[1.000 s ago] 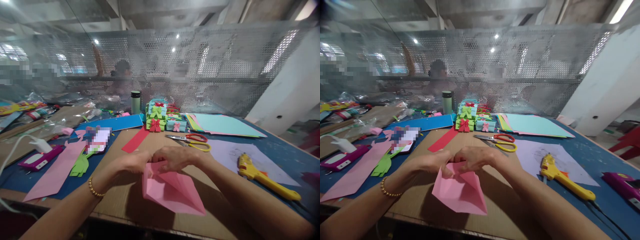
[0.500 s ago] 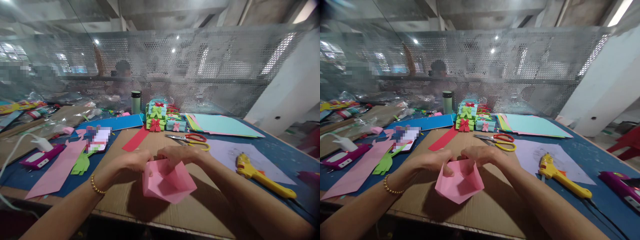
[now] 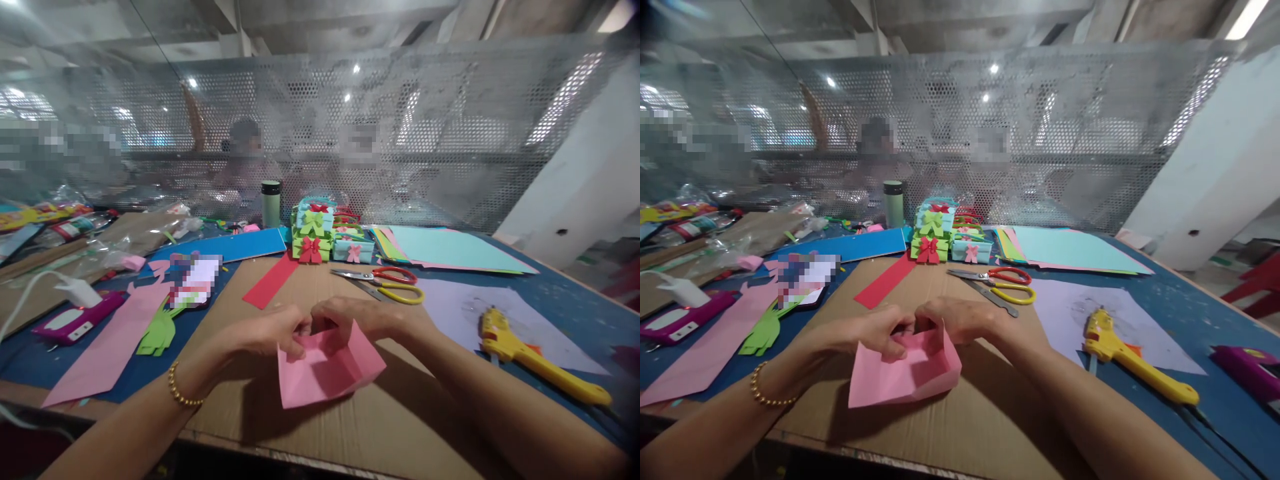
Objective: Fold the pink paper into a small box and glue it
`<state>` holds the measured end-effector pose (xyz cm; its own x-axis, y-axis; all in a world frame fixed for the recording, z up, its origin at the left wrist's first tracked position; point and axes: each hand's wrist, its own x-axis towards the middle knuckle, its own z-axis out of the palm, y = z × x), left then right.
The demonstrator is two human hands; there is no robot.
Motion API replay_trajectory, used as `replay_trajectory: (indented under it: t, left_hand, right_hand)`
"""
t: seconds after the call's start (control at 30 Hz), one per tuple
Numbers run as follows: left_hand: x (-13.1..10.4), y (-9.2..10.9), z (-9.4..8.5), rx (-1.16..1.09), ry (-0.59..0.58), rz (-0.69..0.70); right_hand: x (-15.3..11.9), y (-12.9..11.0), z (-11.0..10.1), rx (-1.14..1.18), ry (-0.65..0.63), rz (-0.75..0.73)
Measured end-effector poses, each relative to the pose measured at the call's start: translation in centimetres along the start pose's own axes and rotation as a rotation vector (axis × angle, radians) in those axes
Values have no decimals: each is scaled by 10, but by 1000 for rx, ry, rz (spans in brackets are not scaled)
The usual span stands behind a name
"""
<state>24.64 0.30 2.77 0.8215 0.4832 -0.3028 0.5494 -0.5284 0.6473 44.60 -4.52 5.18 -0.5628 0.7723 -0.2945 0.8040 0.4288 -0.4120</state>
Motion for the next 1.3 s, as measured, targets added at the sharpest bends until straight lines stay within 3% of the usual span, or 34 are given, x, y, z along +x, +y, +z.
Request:
replay_trajectory:
  t: [0.23,0.43,0.77,1.07,1.3]
  left_hand:
    - [8,-9,7,-120,-72,77]
    - [1,1,6,-166,-89,27]
    - [3,0,6,36,-44,30]
    - [5,-4,7,9,-42,30]
    - [1,-1,6,-11,-40,30]
  right_hand:
    - [4,8,4,132,-28,-35]
    - [6,12,8,238,-57,-57]
    - [8,17,10,293,-81,-106]
    - [6,19,9,487,-88,-122]
    - [5,20,3,625,-151,-262]
